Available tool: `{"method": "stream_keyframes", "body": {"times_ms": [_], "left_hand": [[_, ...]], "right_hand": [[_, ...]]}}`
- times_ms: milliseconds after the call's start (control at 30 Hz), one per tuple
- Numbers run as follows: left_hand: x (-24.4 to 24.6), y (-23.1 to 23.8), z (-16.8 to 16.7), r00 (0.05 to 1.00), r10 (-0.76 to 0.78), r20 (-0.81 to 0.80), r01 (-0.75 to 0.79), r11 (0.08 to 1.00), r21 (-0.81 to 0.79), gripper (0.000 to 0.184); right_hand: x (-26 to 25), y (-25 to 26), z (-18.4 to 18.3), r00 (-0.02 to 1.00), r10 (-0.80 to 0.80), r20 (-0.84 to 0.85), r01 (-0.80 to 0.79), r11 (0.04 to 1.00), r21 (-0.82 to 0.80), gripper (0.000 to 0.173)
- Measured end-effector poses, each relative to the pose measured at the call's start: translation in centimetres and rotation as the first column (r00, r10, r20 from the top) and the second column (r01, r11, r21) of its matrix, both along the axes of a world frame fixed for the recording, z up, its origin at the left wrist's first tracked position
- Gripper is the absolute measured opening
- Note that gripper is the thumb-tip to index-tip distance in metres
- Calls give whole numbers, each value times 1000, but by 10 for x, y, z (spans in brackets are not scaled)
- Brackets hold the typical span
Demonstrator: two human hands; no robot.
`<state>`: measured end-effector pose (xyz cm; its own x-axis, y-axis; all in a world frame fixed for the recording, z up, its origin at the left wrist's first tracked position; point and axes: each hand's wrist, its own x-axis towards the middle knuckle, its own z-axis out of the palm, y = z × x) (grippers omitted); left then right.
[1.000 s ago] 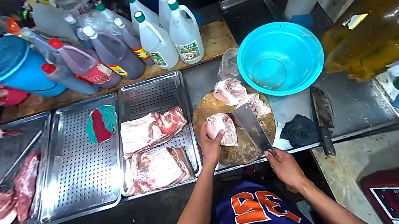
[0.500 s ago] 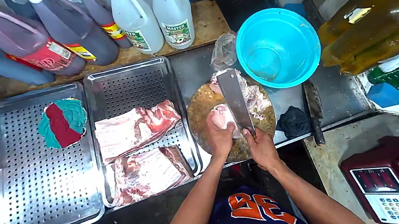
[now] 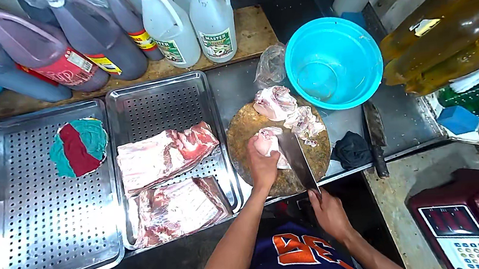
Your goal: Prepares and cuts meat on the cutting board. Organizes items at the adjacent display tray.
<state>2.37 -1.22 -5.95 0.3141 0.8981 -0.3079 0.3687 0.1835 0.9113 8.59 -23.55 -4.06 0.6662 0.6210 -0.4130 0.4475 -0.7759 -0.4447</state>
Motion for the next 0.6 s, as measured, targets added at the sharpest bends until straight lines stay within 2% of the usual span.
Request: {"method": "stream_keyframes", "body": {"times_ms": [100,200,267,400,500,600], "left_hand": [[0,0,-1,999,-12,31,12,1000,4,85],[0,-3,-4,999,-32,43,32,999,6,88],[2,-6,-2,998,-53,21,53,999,1,88],[4,-11,5,990,-129,-64,129,992,3,88],[4,-11,10,983,-166,-80,166,986,-9,86],[4,-9,14,978,-186,-98,183,982,-40,87]], "right_hand": [[-8,-48,0,995,27,93,-32,998,53,47],[1,-45,18,992,-2,126,-19,987,160,47],[18,-13,41,994,5,105,-24,984,174,45],[55,75,89,984,162,80,-164,986,26,43],[64,123,95,969,238,62,-234,970,-61,42],[63,144,86,963,259,68,-252,962,-101,38]]}}
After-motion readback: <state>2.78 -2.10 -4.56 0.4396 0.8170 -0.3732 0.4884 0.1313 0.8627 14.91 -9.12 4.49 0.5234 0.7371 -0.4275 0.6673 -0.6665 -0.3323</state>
